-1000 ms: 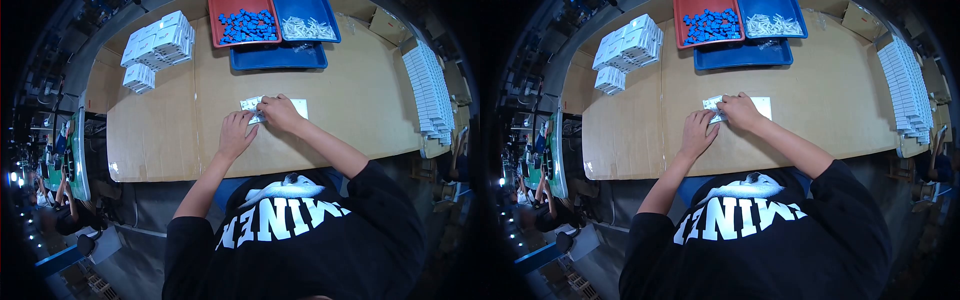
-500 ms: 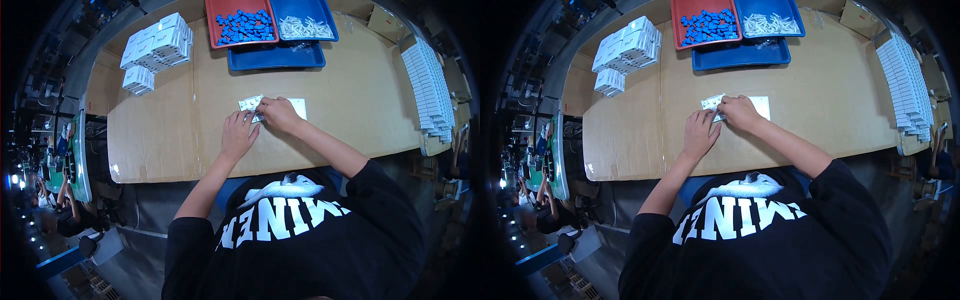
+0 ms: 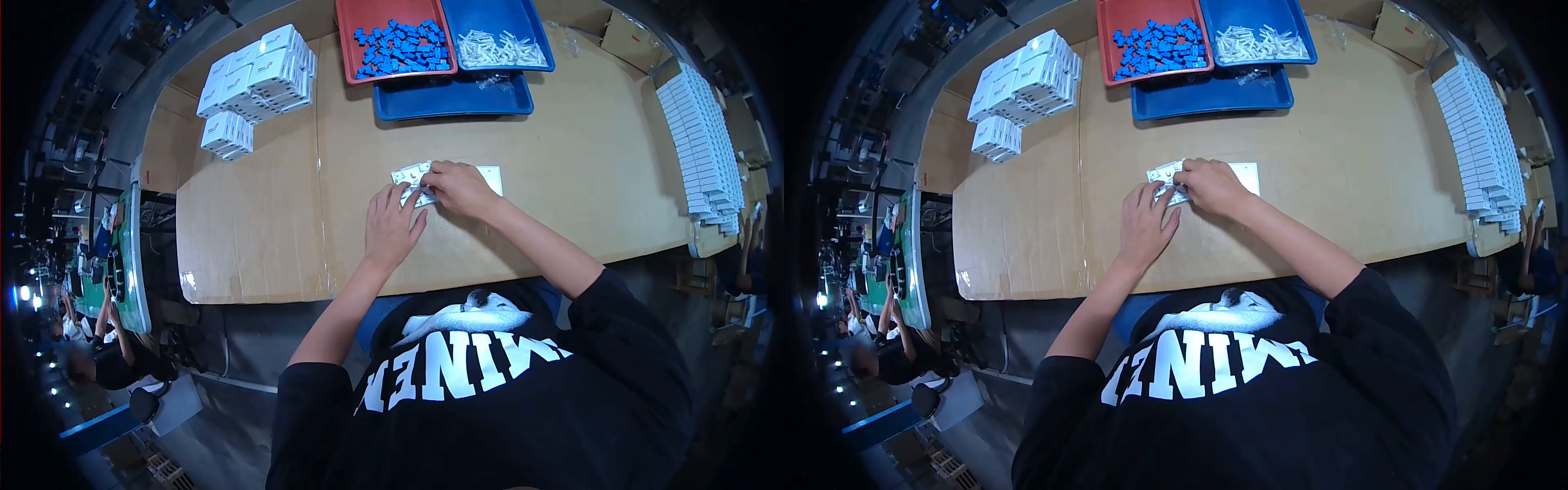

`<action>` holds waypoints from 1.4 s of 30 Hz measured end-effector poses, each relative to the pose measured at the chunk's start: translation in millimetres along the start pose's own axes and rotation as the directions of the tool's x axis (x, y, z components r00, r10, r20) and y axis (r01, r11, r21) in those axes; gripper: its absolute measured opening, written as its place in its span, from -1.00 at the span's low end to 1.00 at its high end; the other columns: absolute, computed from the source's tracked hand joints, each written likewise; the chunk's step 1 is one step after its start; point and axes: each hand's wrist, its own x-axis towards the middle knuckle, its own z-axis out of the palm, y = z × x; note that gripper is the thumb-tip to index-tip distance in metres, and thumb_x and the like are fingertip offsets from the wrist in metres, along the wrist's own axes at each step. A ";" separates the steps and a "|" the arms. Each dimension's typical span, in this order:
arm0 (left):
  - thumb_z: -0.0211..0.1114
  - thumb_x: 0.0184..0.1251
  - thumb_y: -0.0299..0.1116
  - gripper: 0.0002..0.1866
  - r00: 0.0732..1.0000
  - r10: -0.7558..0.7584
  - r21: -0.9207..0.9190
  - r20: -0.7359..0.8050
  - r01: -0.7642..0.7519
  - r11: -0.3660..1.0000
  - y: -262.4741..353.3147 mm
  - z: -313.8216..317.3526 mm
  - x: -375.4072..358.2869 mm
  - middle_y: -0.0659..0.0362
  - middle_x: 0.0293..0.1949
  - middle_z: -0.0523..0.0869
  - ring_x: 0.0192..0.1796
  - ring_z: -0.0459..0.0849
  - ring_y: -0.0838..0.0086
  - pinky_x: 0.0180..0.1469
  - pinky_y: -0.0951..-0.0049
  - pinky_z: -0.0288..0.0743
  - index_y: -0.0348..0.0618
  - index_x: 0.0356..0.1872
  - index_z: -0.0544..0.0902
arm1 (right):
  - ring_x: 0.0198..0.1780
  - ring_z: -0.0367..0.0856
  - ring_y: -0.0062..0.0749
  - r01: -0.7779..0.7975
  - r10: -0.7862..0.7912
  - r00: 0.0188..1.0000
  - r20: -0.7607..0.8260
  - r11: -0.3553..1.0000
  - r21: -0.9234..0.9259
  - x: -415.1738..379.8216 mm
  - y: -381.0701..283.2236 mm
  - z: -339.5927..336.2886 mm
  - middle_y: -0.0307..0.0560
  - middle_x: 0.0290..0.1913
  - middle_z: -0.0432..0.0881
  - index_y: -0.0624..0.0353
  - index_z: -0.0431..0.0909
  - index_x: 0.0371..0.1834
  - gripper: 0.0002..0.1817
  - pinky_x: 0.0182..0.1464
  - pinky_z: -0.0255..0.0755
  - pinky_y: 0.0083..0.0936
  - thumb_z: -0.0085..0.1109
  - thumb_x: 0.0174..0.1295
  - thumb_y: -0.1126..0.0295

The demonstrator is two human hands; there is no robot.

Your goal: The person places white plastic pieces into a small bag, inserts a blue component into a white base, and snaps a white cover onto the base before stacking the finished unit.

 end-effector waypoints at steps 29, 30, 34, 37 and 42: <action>0.31 0.46 0.00 -0.36 0.993 -0.067 0.264 0.102 0.038 0.964 22.6 14.2 -5.6 -0.06 0.29 0.54 0.42 0.45 0.09 0.41 -0.02 0.32 -0.24 0.37 0.52 | -0.11 0.76 -0.03 -0.109 0.110 0.993 0.040 0.994 -0.031 -0.5 -6.9 -0.6 -0.08 -0.08 0.71 0.11 0.73 -0.09 -0.80 -0.06 0.65 -0.13 0.24 0.24 0.45; 0.30 0.47 0.00 -0.37 0.990 -0.069 0.240 0.126 0.038 0.970 20.9 11.1 -3.9 -0.06 0.30 0.54 0.42 0.45 0.09 0.41 -0.01 0.32 -0.24 0.38 0.52 | -0.11 0.76 -0.03 -0.108 0.109 0.993 0.038 0.993 -0.038 0.4 -5.8 -1.3 -0.08 -0.08 0.71 0.11 0.73 -0.09 -0.80 -0.06 0.65 -0.13 0.24 0.24 0.45; 0.31 0.48 -0.09 -0.36 0.988 -0.051 0.115 0.147 0.034 0.993 11.8 7.0 -6.1 -0.10 0.32 0.52 0.42 0.45 0.04 0.43 0.00 0.32 -0.25 0.45 0.45 | -0.07 0.75 -0.02 -0.067 0.067 0.998 -0.006 0.998 0.004 -1.4 -4.1 -3.2 -0.05 -0.08 0.70 0.12 0.74 -0.13 -0.81 -0.03 0.64 -0.13 0.21 0.24 0.46; 0.35 0.45 -0.19 -0.31 0.992 -0.130 -0.139 0.005 0.129 0.982 9.3 12.1 -12.4 -0.14 0.33 0.50 0.41 0.44 -0.02 0.43 0.00 0.33 -0.29 0.49 0.38 | -0.06 0.75 -0.02 -0.112 0.113 0.993 -0.025 0.992 0.052 -6.8 -3.4 -5.7 -0.08 -0.05 0.71 0.09 0.77 -0.09 -0.78 0.01 0.63 -0.12 0.19 0.28 0.45; 0.46 0.32 -0.15 -0.14 0.977 -0.209 -0.172 -0.049 0.198 0.965 2.2 5.4 -13.5 -0.19 0.33 0.48 0.40 0.44 -0.09 0.45 -0.01 0.32 -0.33 0.54 0.28 | -0.02 0.76 -0.05 -0.228 0.239 0.970 -0.049 0.959 0.170 -16.4 5.8 -25.7 -0.12 -0.03 0.75 0.05 0.79 -0.05 -0.77 0.03 0.62 -0.13 0.18 0.34 0.38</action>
